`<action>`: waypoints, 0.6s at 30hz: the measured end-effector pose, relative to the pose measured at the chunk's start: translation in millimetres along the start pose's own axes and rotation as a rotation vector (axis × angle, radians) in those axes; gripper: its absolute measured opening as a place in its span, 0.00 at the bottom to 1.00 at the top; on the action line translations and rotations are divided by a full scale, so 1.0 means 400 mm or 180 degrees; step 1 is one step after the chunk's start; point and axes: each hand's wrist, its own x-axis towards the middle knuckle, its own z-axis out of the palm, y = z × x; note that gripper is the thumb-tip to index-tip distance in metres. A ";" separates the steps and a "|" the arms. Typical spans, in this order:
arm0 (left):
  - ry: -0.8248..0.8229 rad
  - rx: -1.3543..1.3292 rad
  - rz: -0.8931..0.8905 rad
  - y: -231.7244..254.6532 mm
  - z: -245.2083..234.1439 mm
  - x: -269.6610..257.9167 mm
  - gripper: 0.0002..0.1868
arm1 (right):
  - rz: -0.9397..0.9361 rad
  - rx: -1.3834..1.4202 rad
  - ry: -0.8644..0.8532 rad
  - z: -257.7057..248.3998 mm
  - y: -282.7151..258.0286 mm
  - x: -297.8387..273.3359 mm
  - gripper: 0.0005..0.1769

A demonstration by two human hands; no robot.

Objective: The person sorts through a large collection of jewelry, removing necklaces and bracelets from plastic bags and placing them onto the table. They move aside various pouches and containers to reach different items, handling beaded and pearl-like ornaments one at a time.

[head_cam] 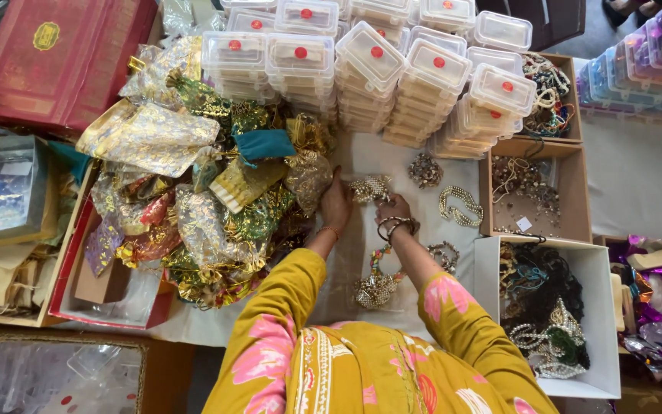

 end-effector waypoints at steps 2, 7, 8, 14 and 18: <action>0.0006 0.0352 0.0039 0.015 -0.003 -0.014 0.36 | -0.0299 -0.0631 0.0139 -0.005 -0.002 -0.011 0.18; 0.0747 0.1723 0.0912 -0.031 0.060 -0.070 0.34 | -0.0616 -0.1482 0.0318 -0.026 -0.071 -0.143 0.21; 0.0549 0.1637 0.1077 -0.034 0.067 -0.094 0.35 | -0.0796 -0.1691 0.0511 -0.035 -0.081 -0.172 0.23; -0.0550 0.2635 0.1555 -0.063 0.080 -0.161 0.34 | -0.1957 -0.1877 0.0188 -0.162 -0.035 -0.300 0.14; -0.0564 0.2930 0.1608 -0.090 0.092 -0.164 0.38 | -0.2199 -0.1695 -0.0216 -0.239 -0.006 -0.406 0.10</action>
